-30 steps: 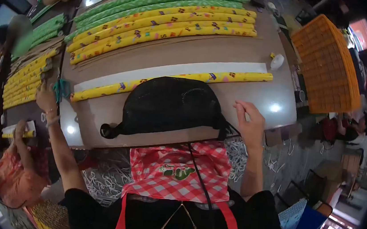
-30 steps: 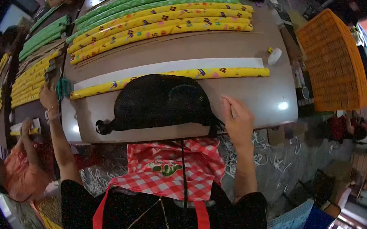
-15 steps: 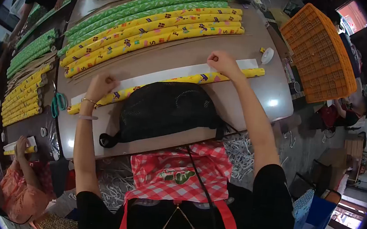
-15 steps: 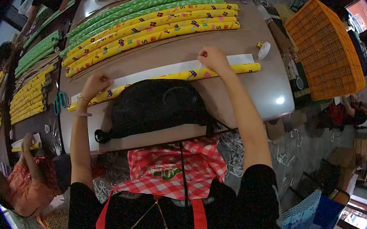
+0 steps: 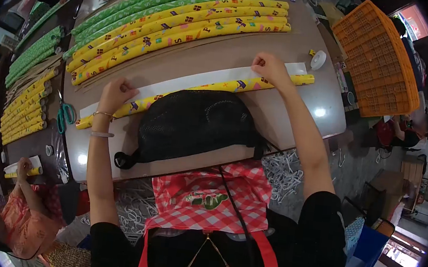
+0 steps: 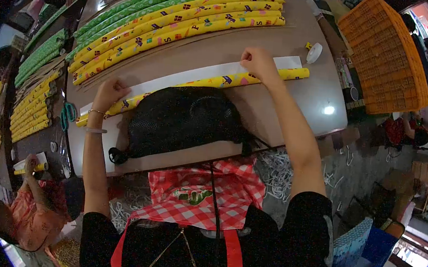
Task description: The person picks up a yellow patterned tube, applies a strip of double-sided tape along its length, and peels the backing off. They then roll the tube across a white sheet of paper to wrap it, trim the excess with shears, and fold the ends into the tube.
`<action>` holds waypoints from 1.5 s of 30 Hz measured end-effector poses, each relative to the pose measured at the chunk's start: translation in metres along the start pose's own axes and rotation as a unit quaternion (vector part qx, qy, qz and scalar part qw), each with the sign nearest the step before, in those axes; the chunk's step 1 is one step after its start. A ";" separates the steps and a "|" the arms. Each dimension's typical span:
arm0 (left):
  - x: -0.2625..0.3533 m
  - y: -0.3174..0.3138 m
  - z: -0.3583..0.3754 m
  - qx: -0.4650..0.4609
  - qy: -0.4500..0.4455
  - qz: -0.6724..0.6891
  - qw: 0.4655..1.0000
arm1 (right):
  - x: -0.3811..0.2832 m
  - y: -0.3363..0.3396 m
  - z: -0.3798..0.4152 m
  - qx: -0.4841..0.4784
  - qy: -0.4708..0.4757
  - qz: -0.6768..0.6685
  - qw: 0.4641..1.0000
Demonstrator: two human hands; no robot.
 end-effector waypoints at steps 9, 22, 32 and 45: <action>-0.001 -0.001 0.000 -0.016 0.044 0.026 0.999 | 0.018 0.016 -0.009 -0.042 -0.045 0.038 0.997; -0.003 0.000 -0.001 0.005 -0.008 0.047 0.999 | 0.031 0.016 -0.009 -0.084 -0.119 0.027 0.989; 0.003 -0.001 -0.002 -0.007 -0.005 -0.022 1.000 | 0.041 0.125 0.023 0.488 0.064 0.245 0.836; -0.009 -0.004 -0.007 -0.013 -0.001 0.014 1.000 | 0.204 0.160 -0.006 0.448 -0.401 -0.447 0.662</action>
Point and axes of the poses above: each hand's wrist, its own z-axis away from the middle knuckle, its own y-axis out of the back of the hand, x = y × z, the point moved 6 cm from there along -z, towards the middle knuckle, and after that the axes turned 15 degrees about x, right-handed, at the moved point
